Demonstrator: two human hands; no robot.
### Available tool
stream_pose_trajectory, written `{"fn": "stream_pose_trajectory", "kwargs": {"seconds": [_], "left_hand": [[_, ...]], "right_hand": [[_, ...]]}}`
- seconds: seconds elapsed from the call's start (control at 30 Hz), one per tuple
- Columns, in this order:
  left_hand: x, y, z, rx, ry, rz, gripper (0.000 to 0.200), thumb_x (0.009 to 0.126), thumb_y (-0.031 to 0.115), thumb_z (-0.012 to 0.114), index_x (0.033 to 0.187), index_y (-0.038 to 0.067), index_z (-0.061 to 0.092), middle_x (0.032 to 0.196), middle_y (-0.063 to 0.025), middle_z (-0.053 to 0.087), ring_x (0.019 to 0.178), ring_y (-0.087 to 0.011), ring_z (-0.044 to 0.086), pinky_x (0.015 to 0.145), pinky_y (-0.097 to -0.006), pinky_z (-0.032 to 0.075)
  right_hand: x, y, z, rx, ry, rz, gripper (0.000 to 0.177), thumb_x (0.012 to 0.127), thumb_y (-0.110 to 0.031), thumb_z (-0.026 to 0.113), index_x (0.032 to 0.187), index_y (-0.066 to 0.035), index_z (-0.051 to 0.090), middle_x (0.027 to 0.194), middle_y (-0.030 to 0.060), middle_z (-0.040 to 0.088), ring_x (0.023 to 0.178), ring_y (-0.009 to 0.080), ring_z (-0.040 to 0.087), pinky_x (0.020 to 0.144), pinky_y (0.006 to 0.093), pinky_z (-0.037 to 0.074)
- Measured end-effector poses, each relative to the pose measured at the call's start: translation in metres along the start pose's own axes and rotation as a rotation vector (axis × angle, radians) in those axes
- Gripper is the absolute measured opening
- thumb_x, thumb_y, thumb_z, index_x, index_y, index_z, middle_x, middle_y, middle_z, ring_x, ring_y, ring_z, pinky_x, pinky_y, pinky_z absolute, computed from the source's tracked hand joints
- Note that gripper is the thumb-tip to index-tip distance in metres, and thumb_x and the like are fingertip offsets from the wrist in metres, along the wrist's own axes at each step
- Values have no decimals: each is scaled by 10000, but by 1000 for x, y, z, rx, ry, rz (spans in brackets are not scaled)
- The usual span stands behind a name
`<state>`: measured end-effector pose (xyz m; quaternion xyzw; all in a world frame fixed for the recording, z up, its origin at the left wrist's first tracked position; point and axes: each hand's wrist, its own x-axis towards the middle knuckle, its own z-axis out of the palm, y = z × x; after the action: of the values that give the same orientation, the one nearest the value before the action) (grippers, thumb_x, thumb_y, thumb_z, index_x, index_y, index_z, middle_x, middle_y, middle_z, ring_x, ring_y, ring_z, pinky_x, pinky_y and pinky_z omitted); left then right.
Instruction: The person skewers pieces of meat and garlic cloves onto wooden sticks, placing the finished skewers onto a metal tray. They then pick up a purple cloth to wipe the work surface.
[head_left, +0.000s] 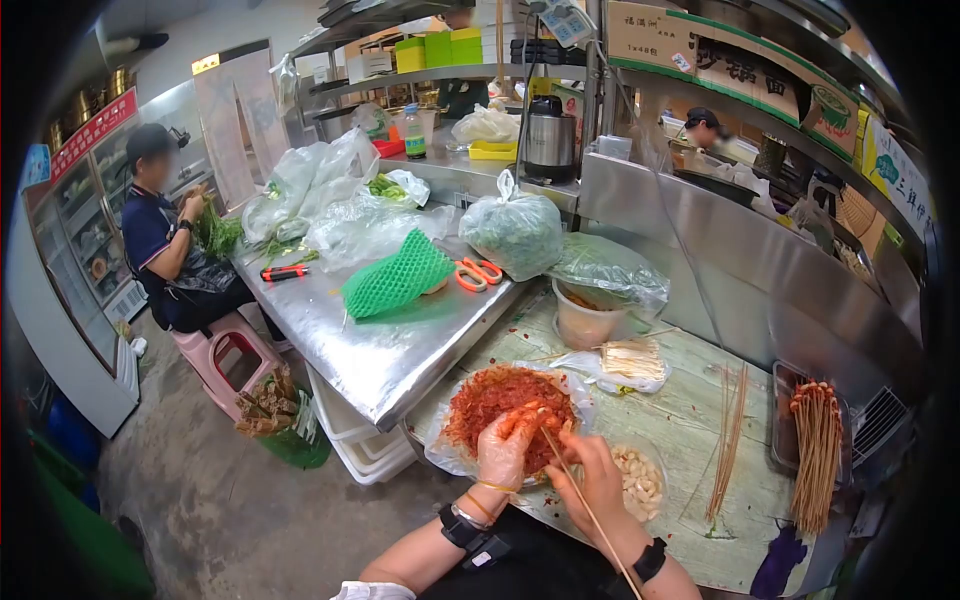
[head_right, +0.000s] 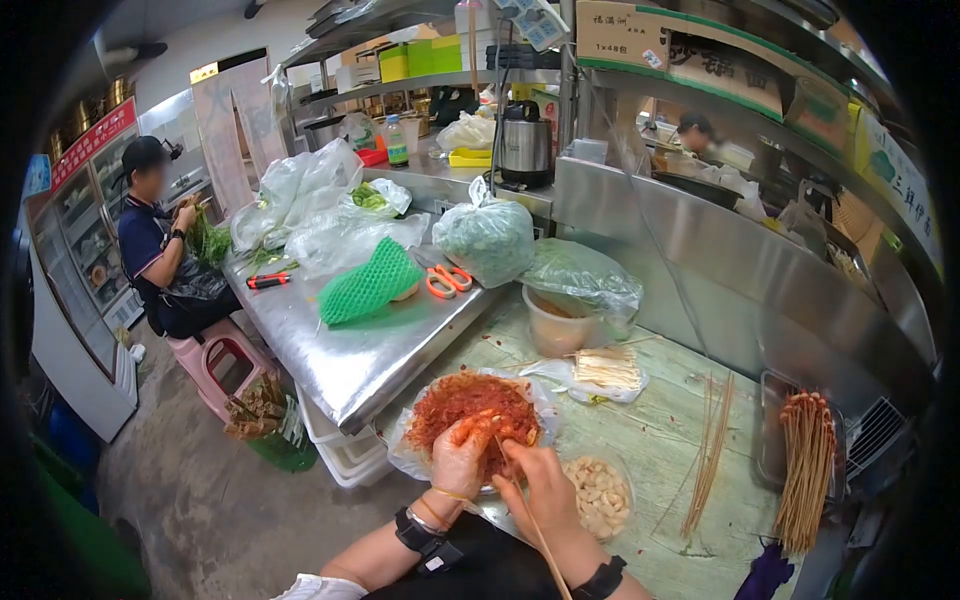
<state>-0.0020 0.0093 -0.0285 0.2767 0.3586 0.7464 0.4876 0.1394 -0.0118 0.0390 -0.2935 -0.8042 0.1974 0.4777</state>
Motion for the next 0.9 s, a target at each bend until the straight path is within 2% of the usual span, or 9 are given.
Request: {"fn": "stream_pose_trajectory", "kwargs": {"seconds": [0.07,0.17,0.2,0.47,0.63,0.7,0.77,0.87,0.9], "left_hand": [[4,0,-4,16,2,11,215,900,67,564,1078,-43,608,1006,-91,656,887,-139,614,777,-246,496],[3,-1,-8,59,-17,2,208,904,63,555,1073,-53,592,1009,-104,646,896,-165,618,799,-265,501],[4,-2,-7,84,-43,-7,203,909,59,543,1071,-60,576,1011,-117,635,907,-193,622,815,-286,508],[4,-3,-6,52,-20,15,205,912,52,534,1074,-68,570,1009,-125,634,911,-196,622,823,-289,505],[1,2,-3,100,0,0,208,915,62,535,1074,-68,570,1005,-126,635,902,-197,626,816,-288,506],[-1,5,0,111,-65,6,203,915,57,531,1069,-66,577,1002,-123,642,895,-191,629,812,-288,507],[-2,-3,-2,148,-61,-11,193,915,51,523,1063,-55,587,1000,-113,649,887,-175,627,804,-286,511],[2,-3,-7,348,-61,58,189,905,47,525,1054,-28,612,1005,-85,656,874,-143,616,784,-270,510],[3,-5,-12,543,-49,116,192,902,67,541,1052,-23,621,1005,-70,657,890,-127,605,791,-261,498]], "right_hand": [[1,-6,-15,-116,-146,-82,294,751,-1,651,1034,-48,587,865,104,592,749,263,614,641,335,502],[0,0,-31,-64,-289,-138,212,729,-10,671,934,-48,631,871,99,594,722,263,616,620,344,507],[1,-1,-33,-65,-285,-139,212,729,-10,671,934,-48,631,871,99,594,722,263,616,620,344,507],[-7,4,-34,-97,-195,-142,232,752,47,564,975,-5,604,964,151,627,807,307,632,698,361,521],[-11,4,-28,-38,-169,-20,280,767,44,559,1044,-1,568,966,176,622,838,328,629,726,379,516],[-9,2,-25,-41,-173,5,282,773,42,557,1052,1,559,962,184,619,846,335,626,736,382,514],[-7,5,-17,-61,-174,9,239,811,18,522,1047,0,551,916,182,619,814,331,624,733,358,497],[-11,20,-7,-9,-140,65,184,810,21,527,984,0,581,942,171,619,840,307,618,752,344,489],[-13,25,-5,16,-131,55,162,803,22,538,954,2,591,951,169,618,849,300,613,767,345,483]]}}
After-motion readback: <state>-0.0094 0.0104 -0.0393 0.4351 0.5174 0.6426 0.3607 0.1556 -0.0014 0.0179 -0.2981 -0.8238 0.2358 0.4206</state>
